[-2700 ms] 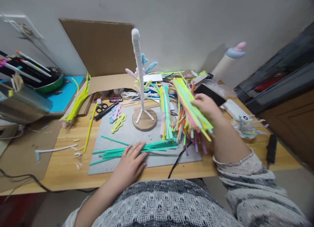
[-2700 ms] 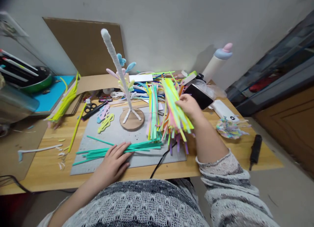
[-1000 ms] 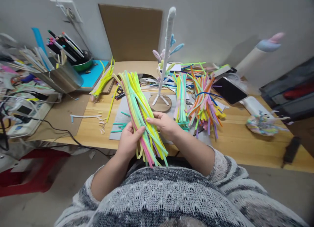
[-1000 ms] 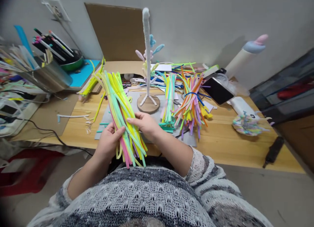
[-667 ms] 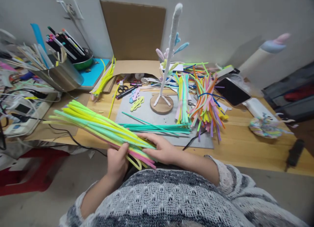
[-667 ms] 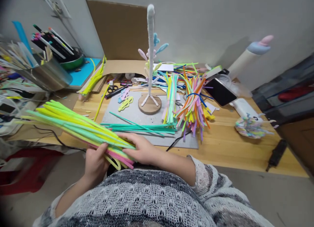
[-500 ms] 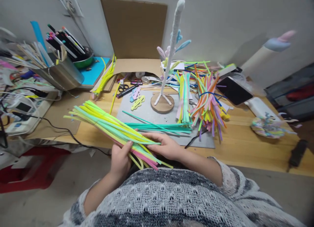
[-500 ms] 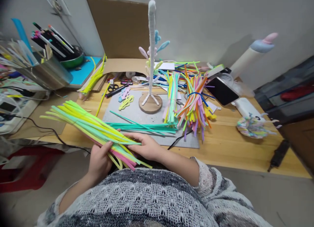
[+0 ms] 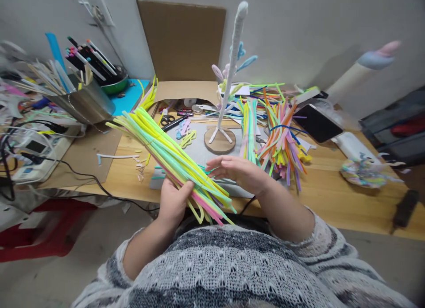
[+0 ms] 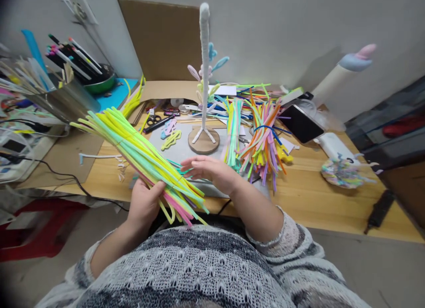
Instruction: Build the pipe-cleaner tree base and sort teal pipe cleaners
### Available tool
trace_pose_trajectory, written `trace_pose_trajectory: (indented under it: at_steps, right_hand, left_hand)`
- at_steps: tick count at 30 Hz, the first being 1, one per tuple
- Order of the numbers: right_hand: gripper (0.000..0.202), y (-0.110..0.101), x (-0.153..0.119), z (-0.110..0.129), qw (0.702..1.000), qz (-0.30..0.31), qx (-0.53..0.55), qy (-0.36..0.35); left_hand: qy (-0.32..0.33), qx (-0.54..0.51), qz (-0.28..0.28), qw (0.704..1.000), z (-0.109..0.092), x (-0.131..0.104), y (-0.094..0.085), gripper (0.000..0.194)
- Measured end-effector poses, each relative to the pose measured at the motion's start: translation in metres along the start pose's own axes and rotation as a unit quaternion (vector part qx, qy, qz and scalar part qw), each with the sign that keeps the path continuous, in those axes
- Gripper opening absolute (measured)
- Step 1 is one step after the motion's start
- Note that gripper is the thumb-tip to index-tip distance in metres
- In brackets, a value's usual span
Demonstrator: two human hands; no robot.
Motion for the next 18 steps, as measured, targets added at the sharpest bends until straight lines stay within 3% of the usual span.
trace_pose_trajectory:
  at_steps: [4, 9, 13, 18]
  right_hand:
    - [0.035, 0.006, 0.005, 0.000, 0.992, -0.078, -0.096, -0.031]
    - [0.029, 0.019, 0.019, -0.015, 0.999, -0.015, -0.027, -0.013]
    - [0.035, 0.016, 0.019, -0.019, 0.999, -0.020, 0.026, 0.006]
    - [0.035, 0.013, 0.014, -0.018, 0.996, -0.017, 0.083, 0.040]
  left_hand:
    - [-0.001, -0.016, 0.015, 1.000, 0.007, 0.002, 0.008, 0.043]
    - [-0.023, -0.066, 0.066, 0.995, 0.013, -0.003, 0.018, 0.044]
    - [-0.045, -0.132, 0.093, 0.986, 0.013, -0.007, 0.021, 0.038]
    - [-0.049, -0.124, 0.058, 0.989, 0.014, 0.000, 0.026, 0.046]
Point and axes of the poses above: each hand's wrist, its own x-axis towards the middle knuckle, its own y-axis out of the palm, z = x × y, the point moved 3 cm from there along x, towards the middle knuckle, and after that the axes turned 8 degrees about -x, right-handed, at the moved point
